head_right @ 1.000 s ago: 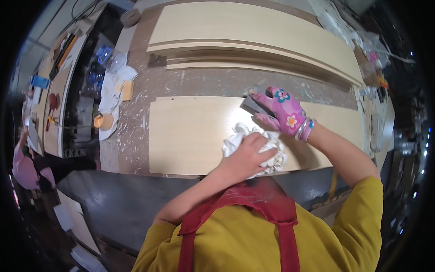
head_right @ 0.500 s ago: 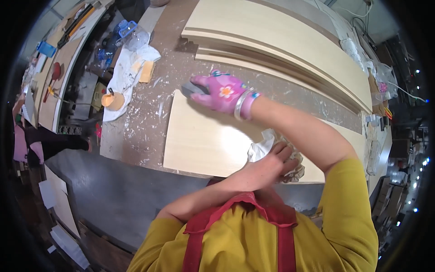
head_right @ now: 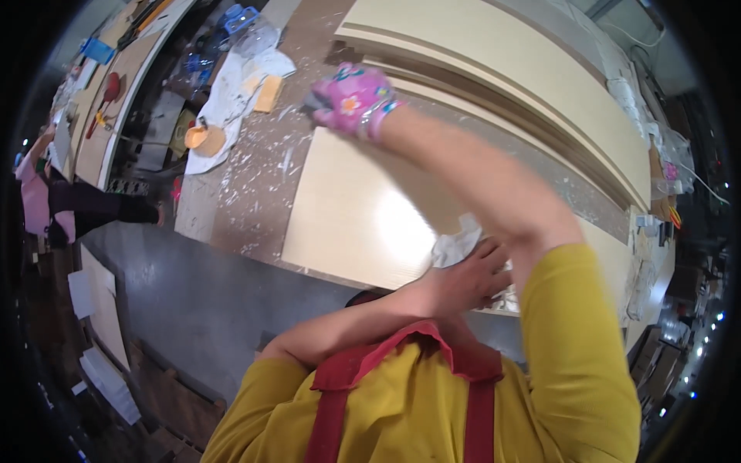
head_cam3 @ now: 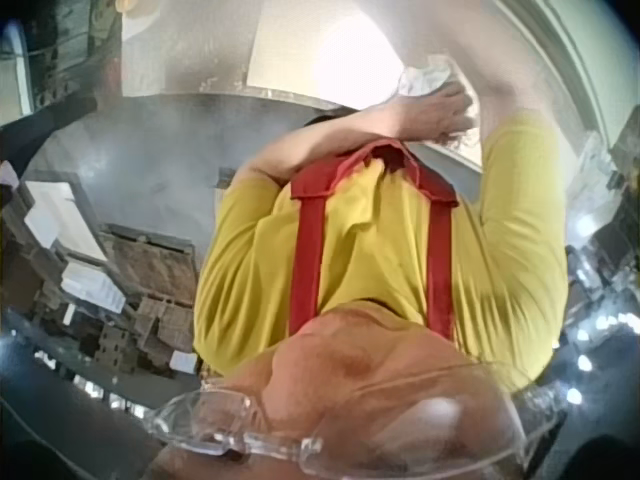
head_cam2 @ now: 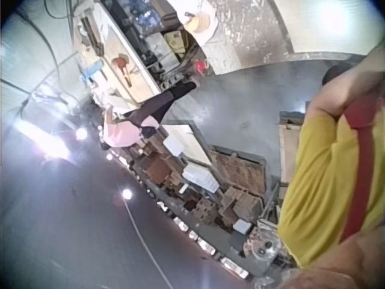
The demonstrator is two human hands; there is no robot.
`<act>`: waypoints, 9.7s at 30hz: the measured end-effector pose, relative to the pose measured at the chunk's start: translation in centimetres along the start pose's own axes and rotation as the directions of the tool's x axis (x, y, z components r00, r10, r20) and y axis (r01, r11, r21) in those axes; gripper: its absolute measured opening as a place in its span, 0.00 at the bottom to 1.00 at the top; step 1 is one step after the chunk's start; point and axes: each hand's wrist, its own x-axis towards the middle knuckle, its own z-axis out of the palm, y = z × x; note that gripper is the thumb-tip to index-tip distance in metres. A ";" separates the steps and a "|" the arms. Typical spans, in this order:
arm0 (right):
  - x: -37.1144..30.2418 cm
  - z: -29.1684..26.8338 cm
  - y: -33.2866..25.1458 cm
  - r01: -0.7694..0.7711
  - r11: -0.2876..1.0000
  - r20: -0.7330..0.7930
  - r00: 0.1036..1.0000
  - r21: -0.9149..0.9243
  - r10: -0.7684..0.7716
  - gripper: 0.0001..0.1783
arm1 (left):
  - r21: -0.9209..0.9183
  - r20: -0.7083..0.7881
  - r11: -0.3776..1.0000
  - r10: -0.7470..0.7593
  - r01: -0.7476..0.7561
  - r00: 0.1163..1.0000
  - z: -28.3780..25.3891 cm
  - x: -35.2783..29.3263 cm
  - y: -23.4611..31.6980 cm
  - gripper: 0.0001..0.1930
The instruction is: The person sands a light-colored wooden board using a sanding block held in the right hand while wearing a pink glove. They repeatedly wipe the surface with a white cloth held in the left hand to remove dust. The person flips the board over to sand the other side and continues the process of sanding and wiping.
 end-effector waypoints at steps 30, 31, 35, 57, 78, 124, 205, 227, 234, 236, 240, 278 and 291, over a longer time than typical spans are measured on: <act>-2.6 -1.4 -1.7 0.059 0.995 -0.218 0.973 -0.083 -0.076 0.25 | 0.014 -0.156 1.000 -0.020 0.022 0.988 1.9 -0.6 -0.5 0.23; -4.7 -4.4 -1.3 -0.021 0.996 -0.165 0.986 0.092 0.036 0.31 | -0.017 -0.058 0.998 -0.061 0.060 0.996 0.4 -0.2 -0.1 0.24; -18.4 -10.8 2.1 -0.009 0.951 -0.330 0.937 0.310 0.116 0.35 | 0.123 -0.006 0.989 -0.088 0.088 0.996 -5.3 -2.9 -8.2 0.29; -24.6 1.6 -9.2 0.316 0.947 -0.265 0.920 0.065 -0.289 0.25 | 0.656 -0.206 0.698 -0.201 0.288 0.958 -18.0 -5.7 -14.9 0.28; -42.1 2.1 -6.2 -0.446 0.883 -0.494 0.741 0.144 0.455 0.30 | 0.435 0.212 0.887 0.069 -0.158 0.975 4.9 13.5 -3.8 0.29; -62.5 -0.8 17.5 -0.275 0.622 -0.618 0.110 0.733 0.778 0.26 | 0.673 -0.343 0.476 -0.477 0.566 0.809 -0.4 -1.7 -2.0 0.30; -74.1 -3.8 19.5 0.849 -0.111 -0.050 0.160 0.517 0.986 0.39 | 0.882 0.335 0.469 -0.570 -0.037 0.751 4.2 6.6 18.0 0.30; -78.9 -8.8 27.8 -0.932 0.330 -0.143 0.310 0.149 0.940 0.30 | 0.881 0.134 0.466 -0.399 0.075 0.907 9.4 0.6 13.7 0.22; -70.1 -6.2 20.3 -0.711 0.700 -0.348 0.673 -0.065 0.652 0.33 | 0.827 0.130 0.525 -0.527 0.202 0.840 9.4 -0.5 12.9 0.28; -74.1 -4.2 25.1 -0.843 0.531 -0.451 0.441 0.090 0.776 0.35 | 0.807 0.152 0.547 -0.553 0.220 0.819 9.1 -0.1 13.0 0.30; -85.0 -2.2 32.7 -0.743 0.393 -0.374 0.207 0.541 0.904 0.30 | 0.855 0.101 0.483 -0.510 0.187 0.854 9.3 0.3 13.3 0.32; -66.3 -1.7 20.7 -0.146 0.575 -0.434 0.516 0.805 0.739 0.31 | 0.434 -0.742 0.261 -0.439 0.862 0.506 8.8 -11.4 7.1 0.25; -66.9 -2.5 21.3 -0.114 0.378 -0.248 0.578 0.919 0.777 0.35 | 0.615 -0.465 0.258 -0.645 0.745 0.607 4.8 -4.9 16.4 0.25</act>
